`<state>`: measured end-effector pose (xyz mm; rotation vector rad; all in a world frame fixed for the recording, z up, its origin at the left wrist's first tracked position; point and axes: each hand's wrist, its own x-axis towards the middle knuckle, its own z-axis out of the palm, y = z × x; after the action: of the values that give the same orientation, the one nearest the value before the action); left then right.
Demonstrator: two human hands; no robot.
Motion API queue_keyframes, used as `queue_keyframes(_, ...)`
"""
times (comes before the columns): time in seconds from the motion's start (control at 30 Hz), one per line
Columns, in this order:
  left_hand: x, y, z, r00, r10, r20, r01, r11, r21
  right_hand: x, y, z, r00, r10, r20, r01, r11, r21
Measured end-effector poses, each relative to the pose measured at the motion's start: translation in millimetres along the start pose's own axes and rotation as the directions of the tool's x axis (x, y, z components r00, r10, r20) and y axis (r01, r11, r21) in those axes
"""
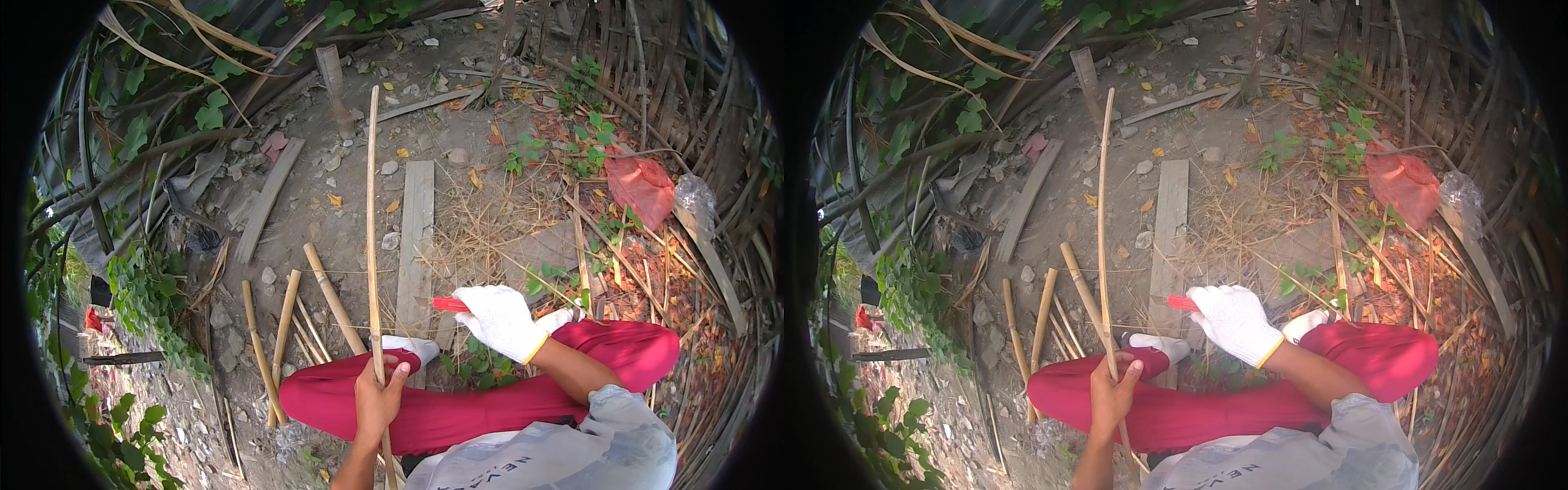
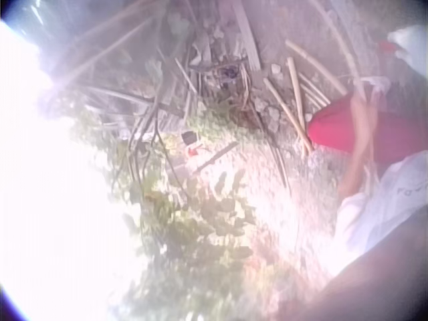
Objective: The person sits cross-legged on the ground and uses a red utility knife to shave a long bamboo stick. They hold the stick with their left hand and scrape along its length with the knife in their right hand, removing thin strips of bamboo.
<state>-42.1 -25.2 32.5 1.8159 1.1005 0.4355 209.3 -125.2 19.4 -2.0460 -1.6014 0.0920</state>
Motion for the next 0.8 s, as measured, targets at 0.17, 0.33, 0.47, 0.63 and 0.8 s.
queue_keyframes(0.17,53,22,18,0.996,0.04,0.077,-0.043,0.998,0.046,2,-8,6,0.992,-0.098,0.079,0.106,0.989,-0.107)
queue_keyframes(0.33,66,7,39,0.992,0.06,0.107,-0.061,0.998,0.009,-2,-9,-3,0.988,-0.126,0.085,0.132,0.989,-0.067)
queue_keyframes(0.47,59,20,47,0.993,0.096,0.068,-0.104,0.985,0.135,-3,-10,-13,0.983,-0.132,0.129,0.137,0.99,-0.03)
queue_keyframes(0.63,51,30,43,0.992,0.119,0.035,-0.123,0.981,0.152,-3,-12,-22,0.978,-0.152,0.142,0.153,0.988,0.005)
queue_keyframes(0.8,51,17,39,0.998,0.064,-0.025,-0.063,0.997,0.037,-3,-9,-33,0.971,-0.179,0.161,0.178,0.984,0.016)
